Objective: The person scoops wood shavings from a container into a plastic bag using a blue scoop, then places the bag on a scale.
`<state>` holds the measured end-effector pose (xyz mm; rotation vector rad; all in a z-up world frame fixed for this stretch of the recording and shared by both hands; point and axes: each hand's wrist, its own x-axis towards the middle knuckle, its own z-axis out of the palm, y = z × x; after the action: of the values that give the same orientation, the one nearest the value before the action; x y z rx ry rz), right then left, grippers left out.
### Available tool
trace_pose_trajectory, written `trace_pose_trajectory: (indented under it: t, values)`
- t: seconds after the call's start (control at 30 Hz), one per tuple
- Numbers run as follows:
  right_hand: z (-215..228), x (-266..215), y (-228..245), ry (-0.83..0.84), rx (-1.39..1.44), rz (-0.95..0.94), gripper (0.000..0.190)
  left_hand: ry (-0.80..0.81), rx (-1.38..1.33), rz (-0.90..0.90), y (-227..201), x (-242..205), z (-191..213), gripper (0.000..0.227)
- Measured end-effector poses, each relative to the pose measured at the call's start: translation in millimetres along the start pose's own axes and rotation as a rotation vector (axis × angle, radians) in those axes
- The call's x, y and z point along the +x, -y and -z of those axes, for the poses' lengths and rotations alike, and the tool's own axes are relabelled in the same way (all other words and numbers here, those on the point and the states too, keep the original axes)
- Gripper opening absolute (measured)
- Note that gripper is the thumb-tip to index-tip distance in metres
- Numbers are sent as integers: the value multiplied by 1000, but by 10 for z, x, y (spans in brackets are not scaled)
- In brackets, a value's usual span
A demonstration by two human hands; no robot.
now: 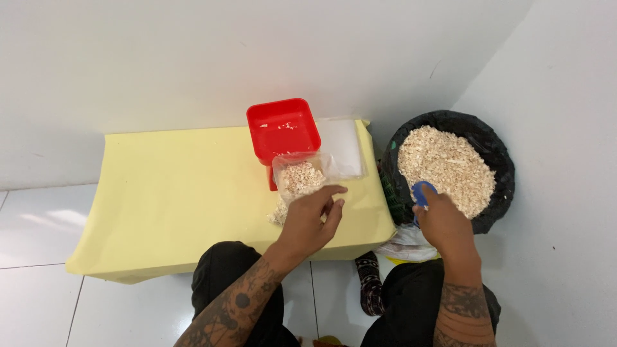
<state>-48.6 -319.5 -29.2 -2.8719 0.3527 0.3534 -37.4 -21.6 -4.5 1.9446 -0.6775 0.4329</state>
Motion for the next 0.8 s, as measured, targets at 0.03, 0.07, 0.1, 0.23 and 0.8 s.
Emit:
trace_pose_trajectory:
  t: [0.03, 0.07, 0.1, 0.23, 0.8]
  values:
    - [107, -57, 144, -155, 102, 10, 50, 56, 33, 64, 14, -55, -1, 22]
    - [211, -115, 289, -308, 204, 20, 42, 112, 66, 130, 30, -114, -3, 21]
    - [145, -90, 380, -307, 204, 26, 42, 108, 69, 132, 65, -159, -38, 21]
    - [-91, 36, 750, -334, 524, 238, 26, 546, 226, 258, 345, -348, -140, 26]
    - [-1463, 1058, 1284, 436, 234, 366, 93, 812, 758, 779, 1456, -652, 94, 116]
